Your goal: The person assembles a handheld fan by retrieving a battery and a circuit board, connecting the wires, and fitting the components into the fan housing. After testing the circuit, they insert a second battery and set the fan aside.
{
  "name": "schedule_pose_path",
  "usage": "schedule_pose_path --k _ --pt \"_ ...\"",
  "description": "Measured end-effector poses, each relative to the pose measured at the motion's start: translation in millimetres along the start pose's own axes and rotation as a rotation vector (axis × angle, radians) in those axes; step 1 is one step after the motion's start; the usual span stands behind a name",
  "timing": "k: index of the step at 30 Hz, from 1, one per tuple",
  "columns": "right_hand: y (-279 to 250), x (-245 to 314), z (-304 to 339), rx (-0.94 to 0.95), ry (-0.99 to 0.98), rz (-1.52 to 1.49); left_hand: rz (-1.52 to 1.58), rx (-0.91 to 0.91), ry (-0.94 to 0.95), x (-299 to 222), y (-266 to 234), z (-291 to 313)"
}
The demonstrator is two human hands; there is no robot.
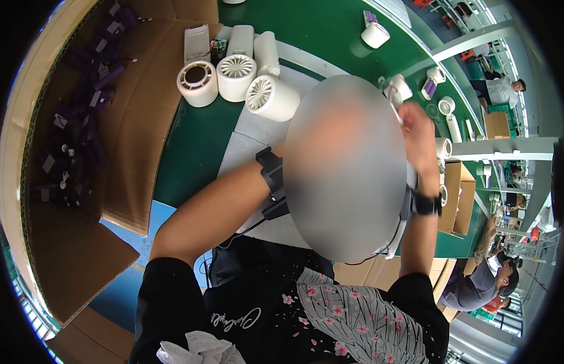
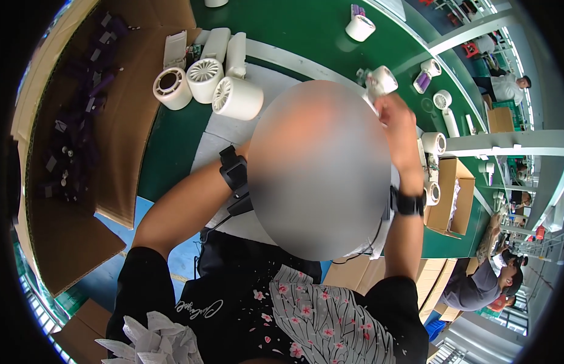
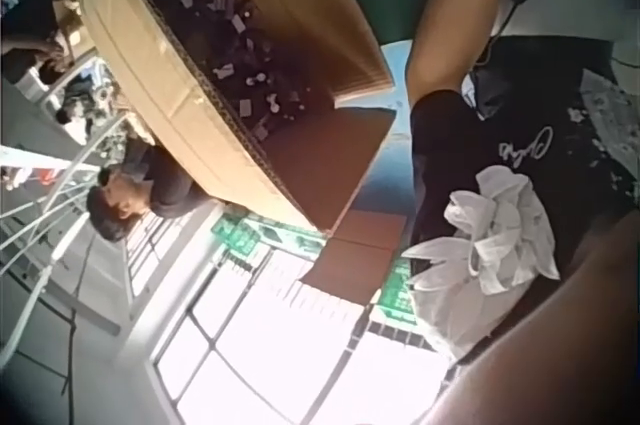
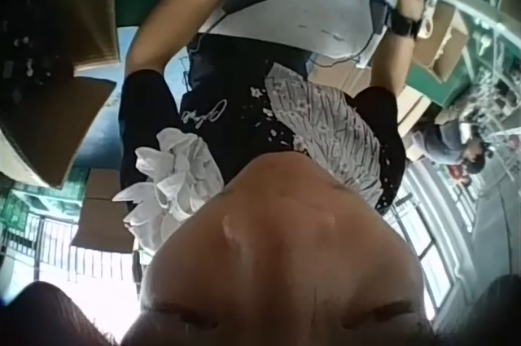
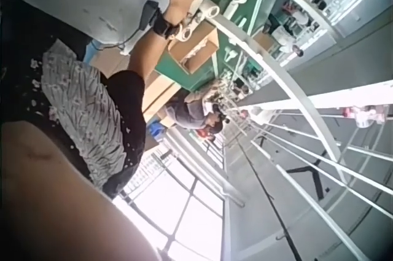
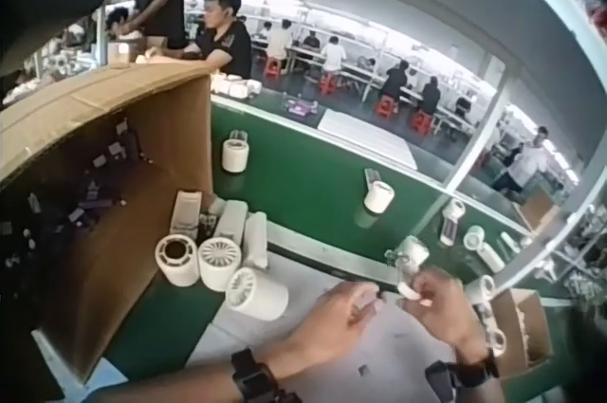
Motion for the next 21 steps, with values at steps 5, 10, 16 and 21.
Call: schedule_pose_path --k 5,10,16,21 --pt "16.2 31.6 67.9 0.131 -0.229 0.058 -0.141 -0.012 0.089 -2.1 4.6 -1.1" --pt "39.7 47.0 98.3 0.199 -0.233 0.053 -0.217 0.316 0.129 -3.7 16.7 4.0" --pt "19.7 76.8 88.0 0.369 -0.147 -0.012 -0.341 0.425 0.148 -9.8 23.3 5.8" --pt "9.9 160.7 33.5 0.529 -0.434 -0.073 -0.09 0.434 0.139 -8.6 10.9 12.0"
Point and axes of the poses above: each hand's wrist, its own z-axis away from the middle knuckle, its own y-axis out of the palm, x = y × z, the point moved 5 cm from there along -z, towards the middle knuckle, and after that the axes turned 11 degrees about x, right-handed, at the moved point
